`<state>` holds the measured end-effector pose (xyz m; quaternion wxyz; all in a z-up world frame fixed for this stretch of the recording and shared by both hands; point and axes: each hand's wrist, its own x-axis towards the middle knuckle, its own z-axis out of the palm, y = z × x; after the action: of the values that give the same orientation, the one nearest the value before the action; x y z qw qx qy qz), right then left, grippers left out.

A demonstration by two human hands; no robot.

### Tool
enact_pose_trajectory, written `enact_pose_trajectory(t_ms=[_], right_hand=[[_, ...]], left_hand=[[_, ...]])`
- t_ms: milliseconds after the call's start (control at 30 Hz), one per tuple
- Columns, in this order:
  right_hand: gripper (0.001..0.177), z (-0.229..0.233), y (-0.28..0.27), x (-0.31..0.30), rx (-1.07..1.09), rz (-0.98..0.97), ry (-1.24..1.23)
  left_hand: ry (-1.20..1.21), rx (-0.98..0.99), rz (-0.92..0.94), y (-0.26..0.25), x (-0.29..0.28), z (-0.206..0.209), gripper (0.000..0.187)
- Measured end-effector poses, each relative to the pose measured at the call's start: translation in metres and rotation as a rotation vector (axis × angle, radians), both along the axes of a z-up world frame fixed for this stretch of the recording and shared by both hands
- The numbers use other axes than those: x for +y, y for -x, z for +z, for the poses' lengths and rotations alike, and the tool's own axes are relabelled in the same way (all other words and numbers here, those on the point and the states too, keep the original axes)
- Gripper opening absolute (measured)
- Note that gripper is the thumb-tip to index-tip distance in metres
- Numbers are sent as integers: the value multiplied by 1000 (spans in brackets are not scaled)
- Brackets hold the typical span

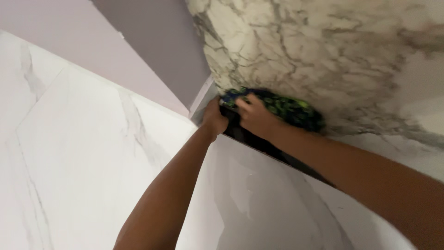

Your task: The person wipes a marble-patterned wall with a green patterned cloth. They move the cloth across the surface in circular and sweeping motions, cleaning around a metal latch and hanging clothes.

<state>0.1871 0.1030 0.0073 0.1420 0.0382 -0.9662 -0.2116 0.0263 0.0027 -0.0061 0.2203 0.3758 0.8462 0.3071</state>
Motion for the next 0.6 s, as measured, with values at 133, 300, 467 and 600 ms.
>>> enact_pose_trajectory(t_ms=[133,300,467,600], right_hand=[[23,9,65,-10,-2,-136,-191],[25,19,51,-12,-139,-109,-227],[19,20,-38,-3,-236,-22,-257],[16,25,-126,7,-304,29,-303]], left_hand=[[115,-80,21,-10,2,25,63],[148,-99,47,-10,-9,37,64],[97,-1,-60,-17,-11,31,67],[133,-27,-144,-39,-5,30,78]])
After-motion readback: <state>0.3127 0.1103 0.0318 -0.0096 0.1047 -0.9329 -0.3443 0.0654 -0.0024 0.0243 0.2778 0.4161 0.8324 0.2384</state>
